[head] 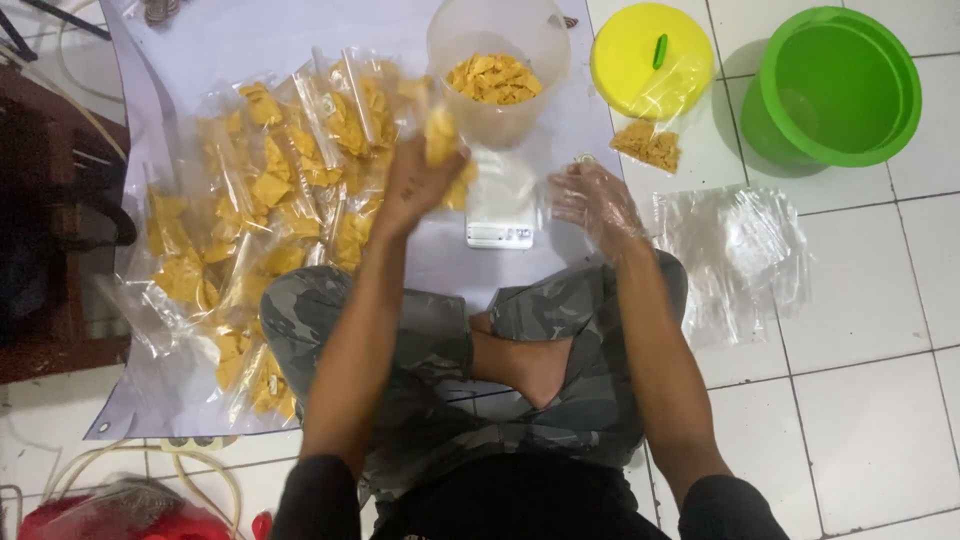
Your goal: Weighing and packing chips into individual plastic bags manually.
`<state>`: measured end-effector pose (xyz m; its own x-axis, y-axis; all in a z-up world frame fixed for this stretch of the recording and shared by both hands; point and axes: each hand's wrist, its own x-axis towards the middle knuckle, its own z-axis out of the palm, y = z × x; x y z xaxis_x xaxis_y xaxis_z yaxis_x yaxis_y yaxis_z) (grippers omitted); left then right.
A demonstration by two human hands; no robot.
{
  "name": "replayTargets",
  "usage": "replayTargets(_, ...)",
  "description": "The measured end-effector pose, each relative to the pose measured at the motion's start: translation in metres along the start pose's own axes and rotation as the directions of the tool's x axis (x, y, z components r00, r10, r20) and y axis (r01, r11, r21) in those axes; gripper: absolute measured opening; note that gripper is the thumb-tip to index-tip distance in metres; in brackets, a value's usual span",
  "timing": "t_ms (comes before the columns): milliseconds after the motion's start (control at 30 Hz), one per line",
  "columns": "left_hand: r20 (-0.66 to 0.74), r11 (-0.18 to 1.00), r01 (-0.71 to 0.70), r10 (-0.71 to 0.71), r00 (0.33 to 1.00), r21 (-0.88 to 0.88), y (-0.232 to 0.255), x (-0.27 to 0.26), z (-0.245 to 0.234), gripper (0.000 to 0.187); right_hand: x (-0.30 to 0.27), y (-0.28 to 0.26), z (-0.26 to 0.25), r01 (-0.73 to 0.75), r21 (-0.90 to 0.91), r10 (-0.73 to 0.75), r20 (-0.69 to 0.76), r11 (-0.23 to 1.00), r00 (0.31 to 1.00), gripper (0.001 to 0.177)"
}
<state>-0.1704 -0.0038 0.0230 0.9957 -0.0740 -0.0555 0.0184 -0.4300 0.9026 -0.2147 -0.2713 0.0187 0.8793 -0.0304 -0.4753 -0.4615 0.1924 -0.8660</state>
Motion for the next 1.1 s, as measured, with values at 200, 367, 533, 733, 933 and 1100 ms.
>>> replayTargets(200, -0.250, 0.992, 0.123, -0.114, 0.961, 0.022, 0.029, 0.078, -0.030, 0.077, -0.008, 0.029, -0.001, 0.015, 0.014, -0.016, 0.043, 1.000, 0.999, 0.051)
replayTargets(367, -0.272, 0.994, -0.055, 0.078, 0.959, 0.089, 0.021, 0.134, -0.035, 0.035, 0.003, 0.049, 0.003, -0.059, 0.090, 0.053, 0.060, 0.994, 0.997, 0.069)
replayTargets(533, -0.322, 0.974, -0.090, 0.155, 0.934, 0.209, 0.017, 0.170, -0.029, 0.031, 0.021, 0.074, -0.009, -0.069, 0.235, 0.041, 0.122, 0.970, 0.992, 0.050)
replayTargets(733, -0.275, 0.931, -0.074, 0.181, 0.944, 0.358, 0.000, 0.201, -0.024, 0.020, 0.015, 0.065, -0.009, -0.128, 0.218, 0.110, 0.093, 0.968, 0.990, 0.044)
replayTargets(933, -0.265, 0.955, -0.027, 0.109, 0.958, 0.294, -0.025, 0.215, -0.016, 0.037, 0.015, 0.071, -0.017, -0.124, 0.232, 0.103, 0.103, 0.965, 0.989, 0.041)
replayTargets(1100, -0.212, 0.990, 0.024, 0.006, 0.977, 0.138, -0.007, 0.193, -0.016, 0.029, 0.015, 0.069, -0.016, -0.119, 0.234, 0.099, 0.092, 0.965, 0.991, 0.041)
